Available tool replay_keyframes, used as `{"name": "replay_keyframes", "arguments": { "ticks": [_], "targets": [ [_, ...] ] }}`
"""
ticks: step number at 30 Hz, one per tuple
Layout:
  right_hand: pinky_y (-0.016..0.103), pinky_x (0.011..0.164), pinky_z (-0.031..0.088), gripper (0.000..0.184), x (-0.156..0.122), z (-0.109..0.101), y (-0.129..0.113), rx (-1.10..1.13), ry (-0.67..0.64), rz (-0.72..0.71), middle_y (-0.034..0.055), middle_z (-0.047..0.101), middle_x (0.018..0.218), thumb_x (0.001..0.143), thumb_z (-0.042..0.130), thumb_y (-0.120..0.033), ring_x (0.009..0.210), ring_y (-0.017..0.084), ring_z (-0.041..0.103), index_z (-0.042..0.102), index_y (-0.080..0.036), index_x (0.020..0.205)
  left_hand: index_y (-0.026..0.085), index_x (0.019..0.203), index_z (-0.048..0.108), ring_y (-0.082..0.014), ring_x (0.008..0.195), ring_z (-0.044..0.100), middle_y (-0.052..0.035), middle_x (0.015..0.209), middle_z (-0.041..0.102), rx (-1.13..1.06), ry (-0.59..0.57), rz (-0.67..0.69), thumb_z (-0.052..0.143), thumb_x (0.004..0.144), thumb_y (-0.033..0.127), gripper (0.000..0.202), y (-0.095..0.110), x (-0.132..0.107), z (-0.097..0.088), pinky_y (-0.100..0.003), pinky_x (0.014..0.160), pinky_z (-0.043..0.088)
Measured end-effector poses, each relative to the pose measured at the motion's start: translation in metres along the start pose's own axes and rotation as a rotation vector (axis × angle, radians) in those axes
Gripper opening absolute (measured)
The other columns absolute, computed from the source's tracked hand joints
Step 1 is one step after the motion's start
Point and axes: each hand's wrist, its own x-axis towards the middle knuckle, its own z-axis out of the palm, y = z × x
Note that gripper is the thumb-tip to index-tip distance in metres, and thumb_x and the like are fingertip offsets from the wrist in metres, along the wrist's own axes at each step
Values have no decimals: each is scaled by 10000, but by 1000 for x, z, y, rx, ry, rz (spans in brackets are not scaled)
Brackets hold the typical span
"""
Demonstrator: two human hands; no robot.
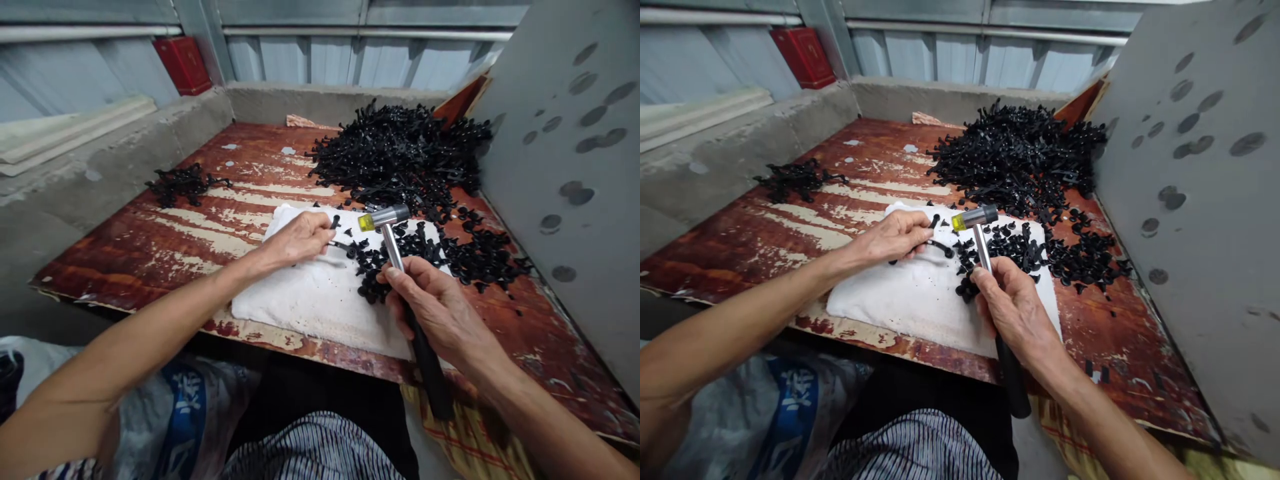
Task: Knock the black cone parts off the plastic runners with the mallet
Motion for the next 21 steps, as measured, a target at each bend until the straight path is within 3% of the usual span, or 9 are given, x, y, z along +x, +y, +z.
{"name": "replay_keyframes", "arguments": {
  "ticks": [4,9,14,21],
  "targets": [
    [154,283,313,368,2,-5,-2,168,38,57,-77,458,504,704,727,-498,367,55,363,525,-194,756,160,672,505,-38,404,421,56,518,465,71,-6,132,507,854,141,183,9,30,-12,-173,401,298],
    [147,260,327,358,-6,-10,2,294,92,80,-51,516,670,643,786,-446,405,35,357,553,-188,726,167,689,548,-60,377,428,41,514,480,12,-22,-37,534,862,210,179,7,52,-11,-202,351,245],
    [139,264,337,313,-16,-19,12,372,114,91,-49,524,673,665,790,-416,394,29,355,589,-198,766,154,704,549,-26,382,436,-35,779,658,-193,-13,-141,538,863,169,160,-8,49,-18,-197,325,218],
    [136,263,342,290,-23,-21,23,435,128,107,-41,527,651,660,798,-414,378,26,358,635,-208,783,139,742,564,-23,329,398,-32,660,638,-329,-30,-185,551,857,164,119,-21,33,-28,-188,308,205]
  ]
}}
